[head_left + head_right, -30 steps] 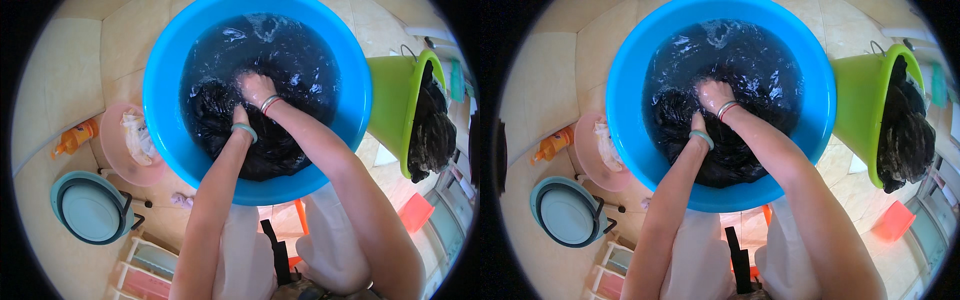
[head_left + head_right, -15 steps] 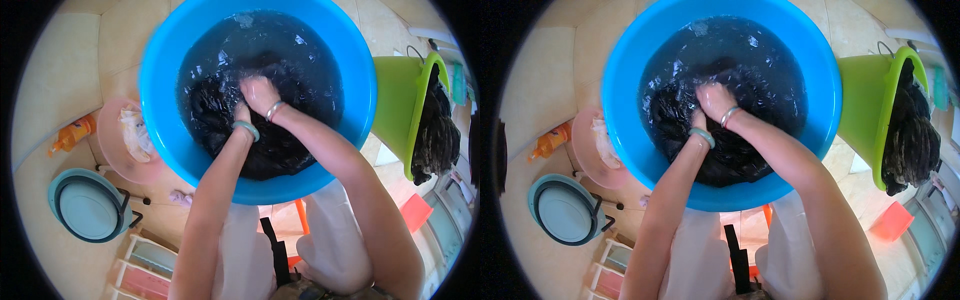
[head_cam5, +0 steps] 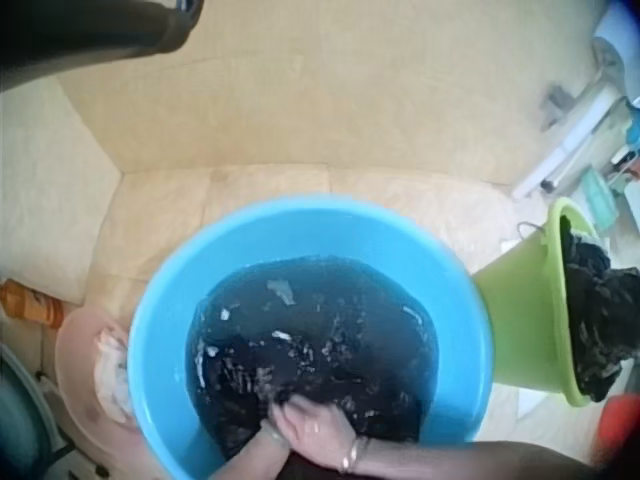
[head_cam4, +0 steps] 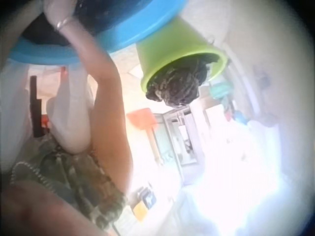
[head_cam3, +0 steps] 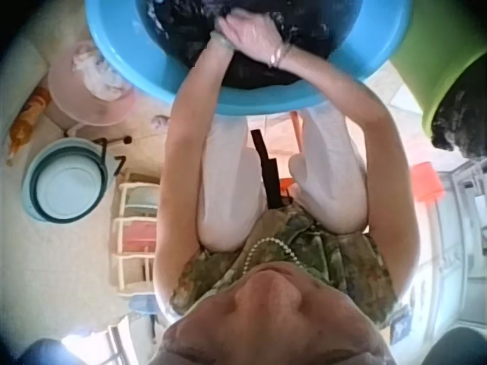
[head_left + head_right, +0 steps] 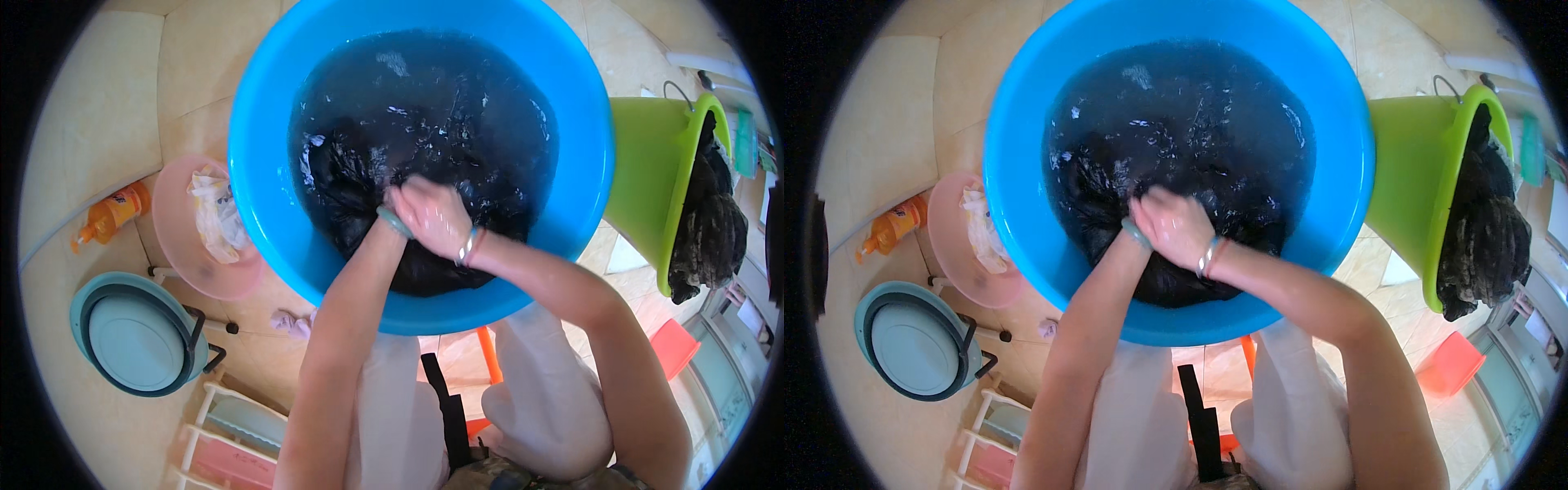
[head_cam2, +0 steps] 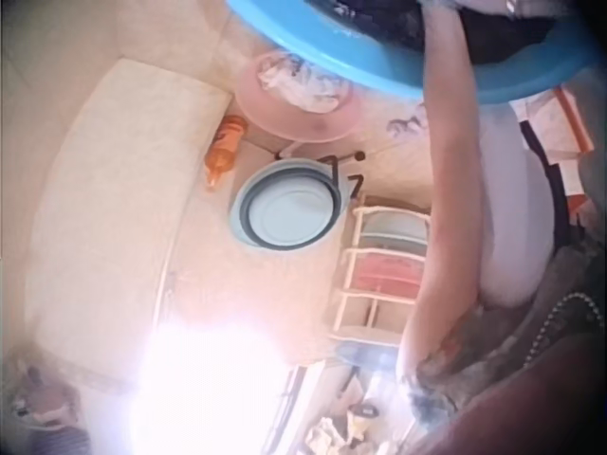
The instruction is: The person washes dark clothes by hand in a blue basin filled with soapy water. They repeatedly submerge, agitate, and squeeze the garments to clean them, then transfer the wet items into a green bucket.
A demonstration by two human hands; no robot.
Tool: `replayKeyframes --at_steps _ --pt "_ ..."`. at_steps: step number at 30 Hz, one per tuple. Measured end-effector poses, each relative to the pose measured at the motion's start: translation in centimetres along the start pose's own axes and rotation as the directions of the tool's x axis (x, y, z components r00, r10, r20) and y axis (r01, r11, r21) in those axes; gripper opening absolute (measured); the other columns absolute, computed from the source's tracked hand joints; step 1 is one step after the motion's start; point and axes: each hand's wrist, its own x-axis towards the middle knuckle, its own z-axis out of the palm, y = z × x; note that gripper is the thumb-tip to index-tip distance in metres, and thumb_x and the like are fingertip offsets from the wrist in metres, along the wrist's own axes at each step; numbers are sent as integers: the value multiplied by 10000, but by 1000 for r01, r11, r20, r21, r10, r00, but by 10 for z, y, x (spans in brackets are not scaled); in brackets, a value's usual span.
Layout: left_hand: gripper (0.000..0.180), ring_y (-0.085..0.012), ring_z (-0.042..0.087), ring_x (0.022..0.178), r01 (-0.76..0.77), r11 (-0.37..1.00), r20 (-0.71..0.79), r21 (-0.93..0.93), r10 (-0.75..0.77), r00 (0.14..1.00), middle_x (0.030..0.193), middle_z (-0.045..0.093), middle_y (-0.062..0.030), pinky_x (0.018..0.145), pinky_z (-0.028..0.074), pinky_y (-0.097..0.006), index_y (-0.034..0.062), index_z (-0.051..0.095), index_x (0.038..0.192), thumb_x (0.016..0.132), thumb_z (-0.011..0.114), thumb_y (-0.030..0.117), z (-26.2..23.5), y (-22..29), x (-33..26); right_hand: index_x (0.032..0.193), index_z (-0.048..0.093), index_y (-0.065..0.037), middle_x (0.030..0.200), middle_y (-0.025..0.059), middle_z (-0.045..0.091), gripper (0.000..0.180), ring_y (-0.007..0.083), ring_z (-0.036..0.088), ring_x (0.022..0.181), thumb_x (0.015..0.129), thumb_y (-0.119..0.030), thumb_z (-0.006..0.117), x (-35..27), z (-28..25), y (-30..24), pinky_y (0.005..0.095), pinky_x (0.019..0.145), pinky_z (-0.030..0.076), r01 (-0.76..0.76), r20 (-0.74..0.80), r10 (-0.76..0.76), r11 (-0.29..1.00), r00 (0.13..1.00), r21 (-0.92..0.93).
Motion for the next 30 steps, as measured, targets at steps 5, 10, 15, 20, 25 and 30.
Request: replayKeyframes --at_steps 5,10,15,20,25,30 --pt "535 -237 550 1092 427 793 -490 -435 -606 627 1261 572 -91 972 429 -343 -15 522 1307 987 368 385 -17 -27 17 853 629 -29 865 198 645 180 396 637 736 906 -153 509 87 21 56 498 648 527 -91 67 106 976 992 -199" --pt "458 -281 612 976 378 708 -508 -596 -698 505 1086 642 -112 864 505 -395 47 616 1099 978 362 409 26 29 25 859 642 -60 897 192 677 197 380 674 760 909 -195 507 85 13 69 469 657 556 -184 -19 187 938 982 -293" --pt "513 -273 548 1140 264 689 -150 -675 -479 865 1258 585 -98 1008 432 -391 52 539 1288 995 372 438 20 26 9 754 537 -57 812 131 548 258 347 608 617 938 -238 550 2 -7 2 444 547 511 -74 -58 72 996 996 -43" --pt "524 -276 561 1103 214 774 -27 -596 -286 958 1241 590 -96 976 442 -382 23 545 1281 980 401 426 3 6 7 751 530 -44 758 141 521 221 371 575 615 927 -177 555 3 5 8 464 546 480 -12 -39 11 1000 999 -28" --pt "528 -279 591 1035 387 802 -544 -455 -594 592 1187 610 -106 922 472 -376 -7 566 1241 965 415 418 10 0 29 839 691 -65 897 206 679 263 388 665 828 915 -211 486 95 8 65 499 734 542 -241 67 270 927 961 -286" --pt "428 -265 580 1025 366 718 -460 -591 -673 579 1128 614 -107 917 474 -393 68 597 1159 978 380 390 33 34 27 866 617 -51 888 185 667 233 375 665 757 941 -243 507 77 16 65 467 667 553 -267 -89 252 925 964 -271"
